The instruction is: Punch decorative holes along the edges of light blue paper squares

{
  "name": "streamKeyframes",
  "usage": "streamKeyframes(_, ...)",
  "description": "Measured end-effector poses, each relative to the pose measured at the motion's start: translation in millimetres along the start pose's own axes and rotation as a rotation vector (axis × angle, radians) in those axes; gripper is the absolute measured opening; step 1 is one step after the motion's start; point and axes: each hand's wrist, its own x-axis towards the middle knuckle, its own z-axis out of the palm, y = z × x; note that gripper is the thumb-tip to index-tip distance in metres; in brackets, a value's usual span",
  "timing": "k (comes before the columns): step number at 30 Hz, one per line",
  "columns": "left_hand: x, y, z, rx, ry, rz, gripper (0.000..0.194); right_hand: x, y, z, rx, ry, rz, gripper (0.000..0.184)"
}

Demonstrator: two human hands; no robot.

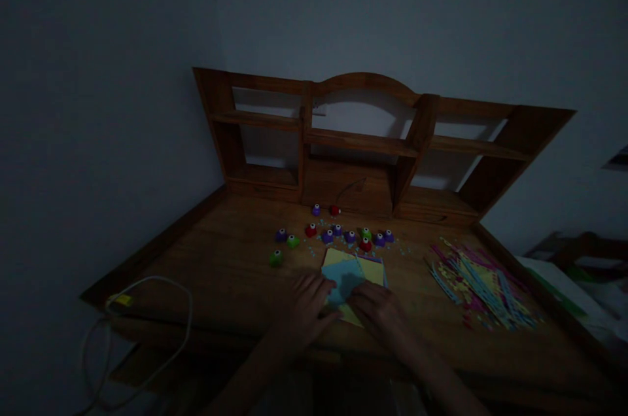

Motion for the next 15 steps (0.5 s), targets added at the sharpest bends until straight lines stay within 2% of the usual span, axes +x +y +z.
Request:
streamKeyframes(2, -2, 3, 5.9, 0.06, -0.046, -0.01, 0.026, 0, 1, 4, 0.051, -0.008, 0.032, 0.022)
streamKeyframes(6, 1, 4, 11.1, 0.081, -0.087, -0.064, 0.007, 1, 12, 6, 0.303, 0.018, 0.085, 0.015)
streamKeyframes(10, 7, 9, 5.8, 0.068, -0.09, -0.045, 0.01, 2, 25, 1, 0.455, -0.021, 0.146, 0.015)
streamKeyframes(15, 10, 16, 0.9, 0.092, -0.065, -0.028, 0.014, 3, 34, -3, 0.522, -0.053, 0.175, 0.015)
